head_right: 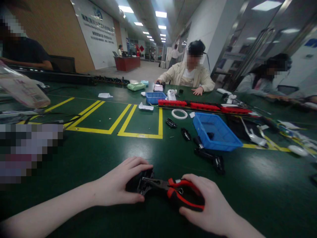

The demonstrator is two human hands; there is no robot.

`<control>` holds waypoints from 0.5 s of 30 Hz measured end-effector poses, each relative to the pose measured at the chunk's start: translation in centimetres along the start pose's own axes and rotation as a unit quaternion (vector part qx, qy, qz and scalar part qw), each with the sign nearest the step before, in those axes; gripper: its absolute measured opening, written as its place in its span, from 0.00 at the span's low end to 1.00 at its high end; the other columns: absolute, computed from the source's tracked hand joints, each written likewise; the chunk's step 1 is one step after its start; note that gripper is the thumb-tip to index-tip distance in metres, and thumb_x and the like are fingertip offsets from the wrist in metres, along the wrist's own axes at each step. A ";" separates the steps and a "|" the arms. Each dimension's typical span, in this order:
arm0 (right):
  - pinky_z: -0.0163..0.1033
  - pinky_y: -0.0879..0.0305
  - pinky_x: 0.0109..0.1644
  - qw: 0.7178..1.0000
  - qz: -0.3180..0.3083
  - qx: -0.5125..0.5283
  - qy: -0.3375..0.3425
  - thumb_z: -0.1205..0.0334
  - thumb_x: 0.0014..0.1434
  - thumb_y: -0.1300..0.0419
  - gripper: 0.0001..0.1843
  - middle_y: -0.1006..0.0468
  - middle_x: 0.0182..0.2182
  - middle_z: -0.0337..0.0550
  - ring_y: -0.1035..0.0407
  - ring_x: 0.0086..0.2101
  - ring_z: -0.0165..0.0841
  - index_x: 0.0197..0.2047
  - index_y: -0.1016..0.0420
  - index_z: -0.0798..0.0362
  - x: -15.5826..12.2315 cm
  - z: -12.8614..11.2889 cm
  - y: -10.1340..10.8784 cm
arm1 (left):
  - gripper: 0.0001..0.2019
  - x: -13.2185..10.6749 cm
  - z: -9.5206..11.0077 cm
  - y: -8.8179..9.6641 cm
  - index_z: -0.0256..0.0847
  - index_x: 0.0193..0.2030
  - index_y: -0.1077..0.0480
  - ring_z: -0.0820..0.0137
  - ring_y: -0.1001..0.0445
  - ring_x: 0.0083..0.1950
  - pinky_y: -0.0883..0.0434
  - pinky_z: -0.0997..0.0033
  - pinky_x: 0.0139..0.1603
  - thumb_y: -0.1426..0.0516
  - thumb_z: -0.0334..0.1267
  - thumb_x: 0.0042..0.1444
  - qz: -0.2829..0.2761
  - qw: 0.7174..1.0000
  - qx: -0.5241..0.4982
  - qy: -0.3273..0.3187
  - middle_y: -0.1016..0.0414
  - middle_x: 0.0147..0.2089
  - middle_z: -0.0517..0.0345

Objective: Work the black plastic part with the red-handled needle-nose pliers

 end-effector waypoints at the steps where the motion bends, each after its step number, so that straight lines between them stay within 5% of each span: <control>1: 0.41 0.27 0.45 1.000 -0.005 0.006 -0.014 0.56 0.42 0.37 0.28 0.21 0.44 0.44 0.25 0.43 0.39 0.49 0.28 0.49 0.0 0.2 -0.1 | 0.33 0.0 0.0 0.0 0.45 0.62 0.39 0.58 0.35 0.56 0.34 0.55 0.56 0.37 0.50 0.51 0.003 1.000 -0.006 0.000 0.35 0.58 0.51; 9: 0.41 0.28 0.46 0.999 -0.001 0.015 0.043 0.57 0.40 0.36 0.30 0.21 0.45 0.44 0.25 0.43 0.40 0.50 0.29 0.48 -0.3 0.7 0.0 | 0.33 -0.3 0.0 0.0 0.46 0.63 0.39 0.57 0.35 0.57 0.33 0.55 0.57 0.36 0.50 0.51 -0.014 0.999 -0.049 0.015 0.36 0.60 0.52; 15: 0.41 0.29 0.47 0.999 0.005 0.042 -0.016 0.59 0.39 0.36 0.30 0.22 0.45 0.44 0.26 0.44 0.39 0.49 0.28 0.49 -0.4 0.1 0.0 | 0.34 -0.5 -0.1 -0.1 0.49 0.63 0.40 0.60 0.35 0.58 0.31 0.59 0.57 0.34 0.44 0.50 -0.004 0.993 -0.114 0.012 0.40 0.61 0.54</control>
Point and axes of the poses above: each hand's wrist, its own x-axis towards the middle knuckle, its own y-axis out of the back of the hand, z = x × y, the point moved 4 cm from there along x, towards the middle knuckle
